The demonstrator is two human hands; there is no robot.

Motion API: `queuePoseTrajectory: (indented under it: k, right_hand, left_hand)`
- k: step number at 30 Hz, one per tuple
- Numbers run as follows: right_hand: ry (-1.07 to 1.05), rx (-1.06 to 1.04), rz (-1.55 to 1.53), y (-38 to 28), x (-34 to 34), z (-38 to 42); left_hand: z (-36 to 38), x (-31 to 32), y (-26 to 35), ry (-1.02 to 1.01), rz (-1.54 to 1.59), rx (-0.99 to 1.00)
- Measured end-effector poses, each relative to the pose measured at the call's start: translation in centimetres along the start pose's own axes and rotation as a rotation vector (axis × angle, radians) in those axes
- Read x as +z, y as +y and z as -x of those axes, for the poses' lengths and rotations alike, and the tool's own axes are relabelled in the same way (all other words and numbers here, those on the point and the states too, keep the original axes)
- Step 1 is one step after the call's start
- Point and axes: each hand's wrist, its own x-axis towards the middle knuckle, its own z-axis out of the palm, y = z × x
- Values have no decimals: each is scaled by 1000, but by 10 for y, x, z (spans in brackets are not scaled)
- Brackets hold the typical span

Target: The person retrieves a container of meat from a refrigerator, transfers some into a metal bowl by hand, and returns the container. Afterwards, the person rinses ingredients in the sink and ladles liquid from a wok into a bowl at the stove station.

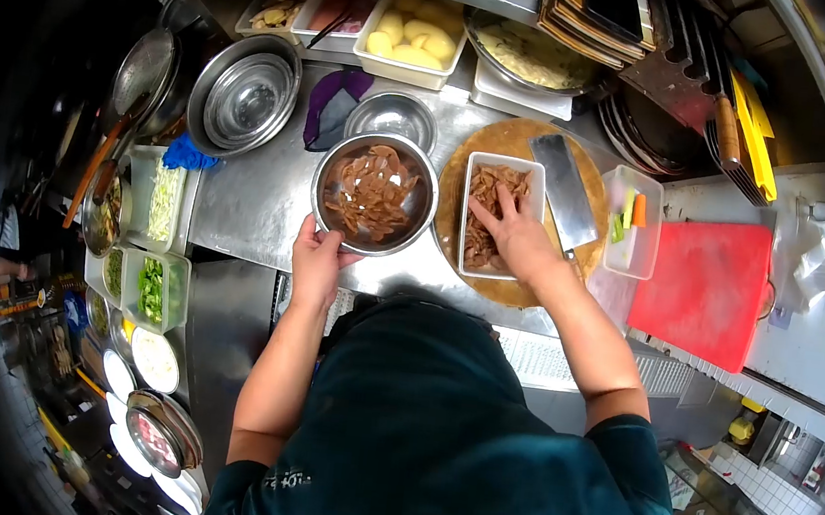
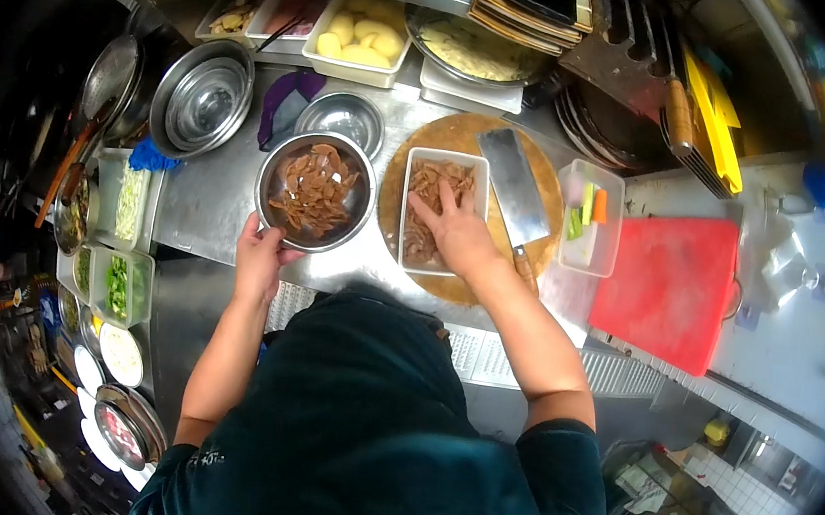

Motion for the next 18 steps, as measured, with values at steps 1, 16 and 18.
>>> queuePoseTrajectory:
  k: [1,16,18]
  right_hand:
    - [-26,-10,-62,1,-3,-2]
    - [110,-16,-389,17,-1,0]
    - [113,14,-451,20,-16,3]
  left_hand:
    - [1,1,1,-2,3,6]
    - [8,6,0,23,-11,-3]
    - [6,3,-3,18,-14,-3]
